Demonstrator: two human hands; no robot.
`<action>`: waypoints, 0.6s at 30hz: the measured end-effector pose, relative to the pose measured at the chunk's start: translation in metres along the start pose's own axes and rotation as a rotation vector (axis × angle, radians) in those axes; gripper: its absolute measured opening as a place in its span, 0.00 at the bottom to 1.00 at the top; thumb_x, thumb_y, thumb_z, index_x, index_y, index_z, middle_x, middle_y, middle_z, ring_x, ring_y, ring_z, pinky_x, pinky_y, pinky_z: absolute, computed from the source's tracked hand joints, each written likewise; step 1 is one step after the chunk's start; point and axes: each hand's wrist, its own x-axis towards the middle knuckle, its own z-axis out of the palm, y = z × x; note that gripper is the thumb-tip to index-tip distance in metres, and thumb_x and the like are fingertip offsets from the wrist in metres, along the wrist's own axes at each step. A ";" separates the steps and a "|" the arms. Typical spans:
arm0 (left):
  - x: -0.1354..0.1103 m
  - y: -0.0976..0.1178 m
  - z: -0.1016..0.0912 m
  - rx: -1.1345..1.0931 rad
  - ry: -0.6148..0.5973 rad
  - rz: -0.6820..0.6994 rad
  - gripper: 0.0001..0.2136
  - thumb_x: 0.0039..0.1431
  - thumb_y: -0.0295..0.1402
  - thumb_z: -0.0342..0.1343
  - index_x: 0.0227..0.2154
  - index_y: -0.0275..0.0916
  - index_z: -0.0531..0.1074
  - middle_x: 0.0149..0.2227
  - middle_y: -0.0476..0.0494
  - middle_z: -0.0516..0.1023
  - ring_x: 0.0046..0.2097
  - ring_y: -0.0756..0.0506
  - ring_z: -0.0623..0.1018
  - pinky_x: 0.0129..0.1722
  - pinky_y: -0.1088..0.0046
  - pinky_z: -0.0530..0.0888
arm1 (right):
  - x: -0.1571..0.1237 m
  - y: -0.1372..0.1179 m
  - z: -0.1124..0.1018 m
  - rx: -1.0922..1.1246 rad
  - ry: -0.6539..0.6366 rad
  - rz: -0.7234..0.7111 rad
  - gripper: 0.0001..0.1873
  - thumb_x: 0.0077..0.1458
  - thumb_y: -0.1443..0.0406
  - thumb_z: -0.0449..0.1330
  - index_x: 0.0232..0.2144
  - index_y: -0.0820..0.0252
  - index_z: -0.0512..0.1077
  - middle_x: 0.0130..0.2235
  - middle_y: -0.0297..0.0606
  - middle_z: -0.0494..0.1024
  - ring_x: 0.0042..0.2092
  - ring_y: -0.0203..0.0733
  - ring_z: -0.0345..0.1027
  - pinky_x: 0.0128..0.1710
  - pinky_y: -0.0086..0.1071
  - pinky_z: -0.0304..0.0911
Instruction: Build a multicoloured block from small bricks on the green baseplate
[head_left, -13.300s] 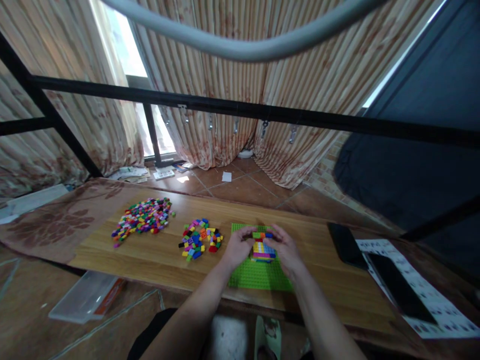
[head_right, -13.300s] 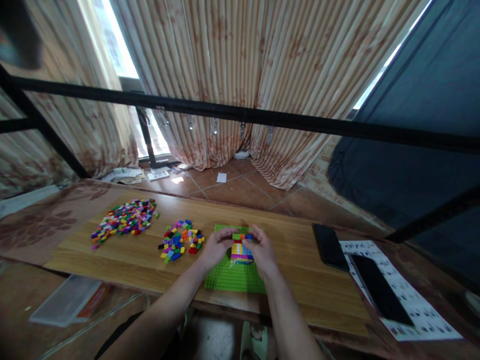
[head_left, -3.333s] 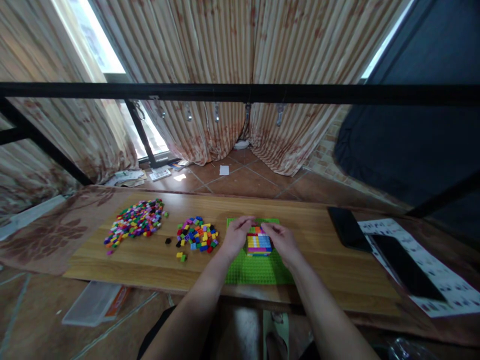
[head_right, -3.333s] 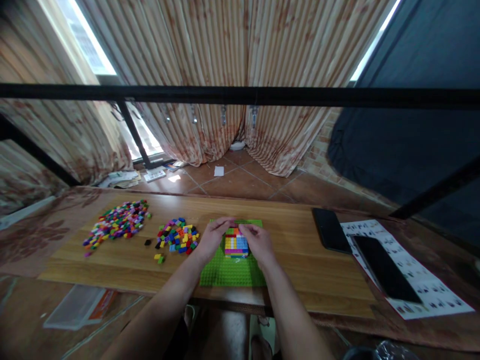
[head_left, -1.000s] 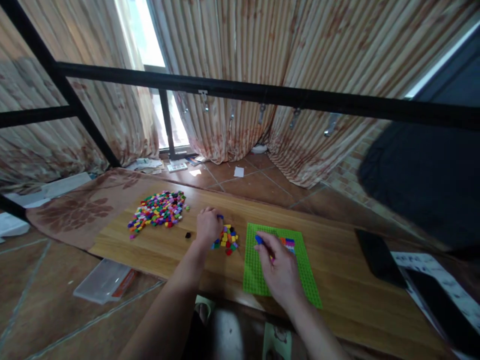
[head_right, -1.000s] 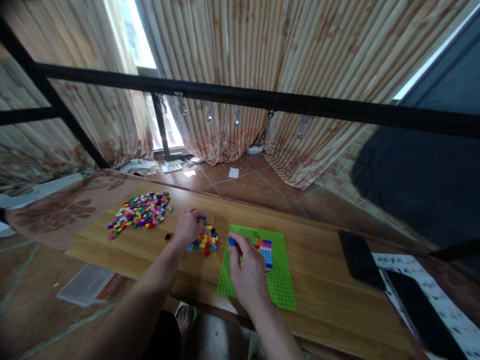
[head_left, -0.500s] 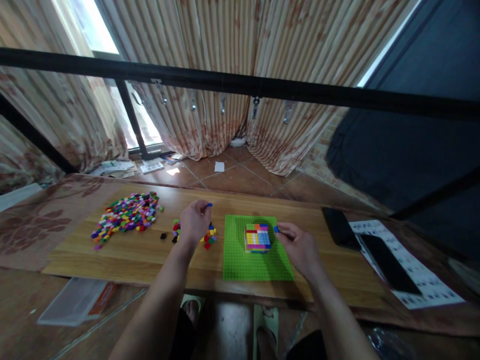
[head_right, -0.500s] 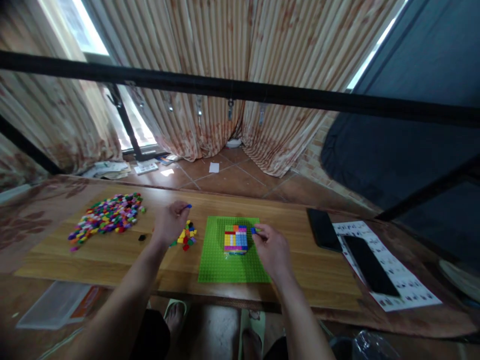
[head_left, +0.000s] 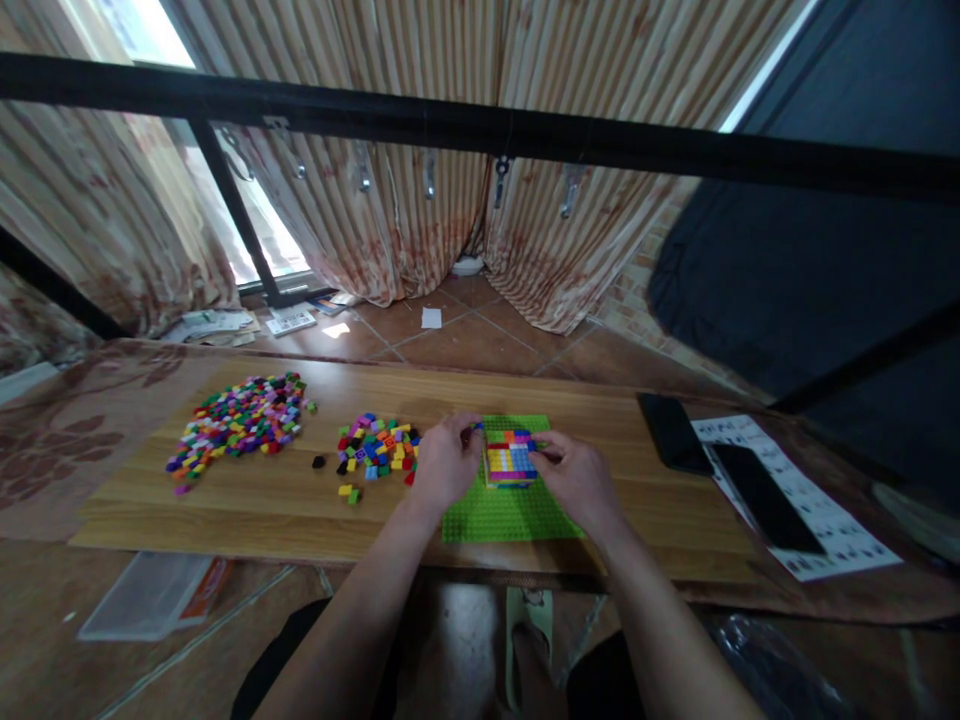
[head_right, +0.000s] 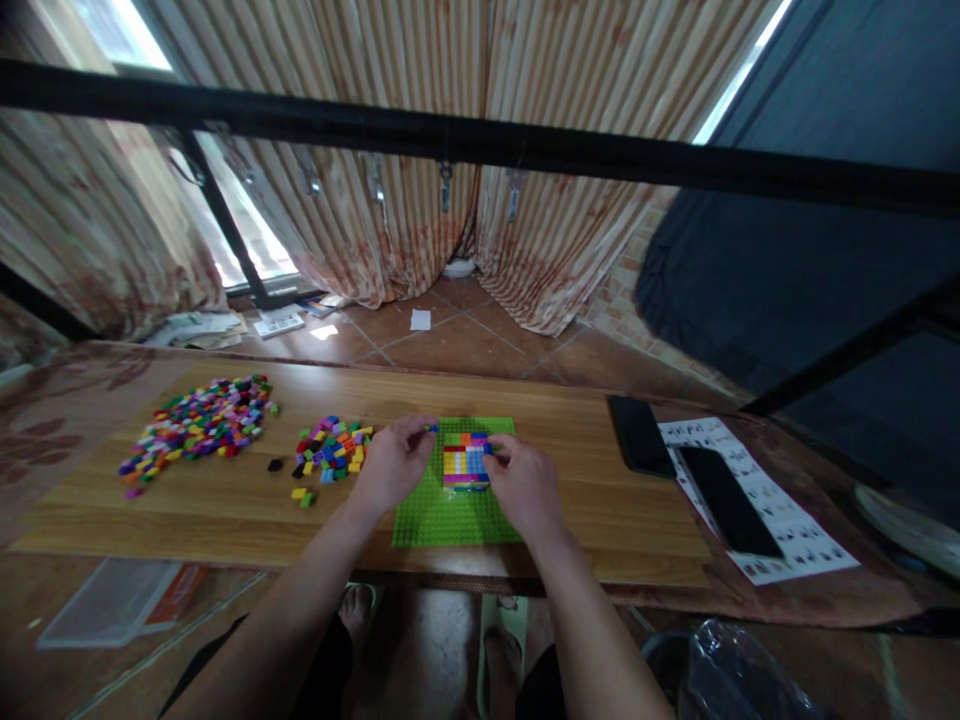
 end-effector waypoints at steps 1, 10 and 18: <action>0.000 0.001 0.001 0.001 -0.010 -0.004 0.12 0.58 0.29 0.50 0.42 0.40 0.77 0.36 0.45 0.81 0.36 0.47 0.78 0.37 0.74 0.72 | 0.000 0.000 0.000 0.009 0.003 -0.001 0.13 0.52 0.64 0.59 0.40 0.57 0.77 0.34 0.39 0.82 0.36 0.45 0.77 0.40 0.37 0.68; 0.000 0.006 0.012 -0.048 -0.040 0.000 0.12 0.57 0.31 0.54 0.43 0.38 0.76 0.36 0.44 0.81 0.35 0.48 0.78 0.36 0.74 0.73 | -0.001 0.003 -0.002 0.088 -0.005 -0.065 0.14 0.54 0.59 0.58 0.39 0.57 0.78 0.36 0.41 0.82 0.37 0.45 0.77 0.39 0.38 0.68; -0.002 0.013 0.011 -0.073 -0.058 -0.025 0.11 0.56 0.31 0.56 0.42 0.38 0.76 0.36 0.43 0.81 0.37 0.47 0.79 0.39 0.73 0.74 | 0.005 0.007 0.000 0.105 0.044 -0.037 0.15 0.55 0.59 0.55 0.35 0.57 0.79 0.34 0.41 0.83 0.35 0.45 0.75 0.38 0.37 0.67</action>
